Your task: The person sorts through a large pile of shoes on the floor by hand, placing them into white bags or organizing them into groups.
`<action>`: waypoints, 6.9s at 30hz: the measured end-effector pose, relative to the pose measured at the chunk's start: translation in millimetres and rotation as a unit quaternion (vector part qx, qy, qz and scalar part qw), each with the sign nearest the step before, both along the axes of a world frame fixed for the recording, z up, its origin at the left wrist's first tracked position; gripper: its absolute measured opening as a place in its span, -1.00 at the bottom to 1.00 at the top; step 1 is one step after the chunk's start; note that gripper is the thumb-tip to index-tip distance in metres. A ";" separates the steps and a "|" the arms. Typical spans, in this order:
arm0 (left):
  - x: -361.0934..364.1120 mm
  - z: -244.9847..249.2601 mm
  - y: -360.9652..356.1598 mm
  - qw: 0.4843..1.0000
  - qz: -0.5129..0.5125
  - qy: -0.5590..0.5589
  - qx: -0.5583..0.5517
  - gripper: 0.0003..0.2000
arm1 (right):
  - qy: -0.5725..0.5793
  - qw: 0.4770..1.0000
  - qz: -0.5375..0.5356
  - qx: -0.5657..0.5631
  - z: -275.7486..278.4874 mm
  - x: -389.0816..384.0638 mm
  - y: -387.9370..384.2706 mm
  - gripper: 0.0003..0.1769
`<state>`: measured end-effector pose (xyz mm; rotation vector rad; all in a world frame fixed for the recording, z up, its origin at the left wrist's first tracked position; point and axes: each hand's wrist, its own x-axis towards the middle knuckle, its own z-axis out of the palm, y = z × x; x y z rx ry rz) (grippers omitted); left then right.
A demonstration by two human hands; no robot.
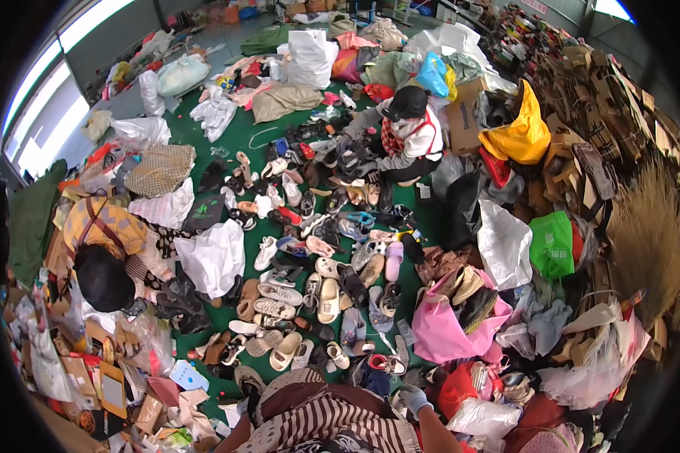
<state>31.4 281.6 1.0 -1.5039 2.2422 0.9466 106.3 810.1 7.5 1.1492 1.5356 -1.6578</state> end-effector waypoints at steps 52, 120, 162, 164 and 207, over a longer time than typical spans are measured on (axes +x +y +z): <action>-255.1 7.9 126.8 0.956 -0.211 0.192 0.071 -0.59 | -0.083 0.957 -0.254 0.112 99.7 69.8 -142.0 -0.75; -227.0 224.5 274.2 0.781 -0.544 0.167 0.259 -0.29 | 0.291 0.912 -0.065 -0.281 206.5 -286.6 -68.9 -0.42; -209.3 245.3 325.7 0.757 -0.617 0.211 -0.037 -0.57 | 0.222 0.943 0.243 0.047 92.5 -208.2 60.3 -0.41; -210.7 245.4 326.0 0.743 -0.634 0.209 -0.039 -0.60 | 0.246 0.950 0.192 0.013 90.0 -219.3 55.8 -0.39; -227.3 109.1 168.9 0.878 -0.460 0.086 0.106 -0.51 | 0.111 0.921 0.275 0.255 -2.6 17.9 2.3 -0.58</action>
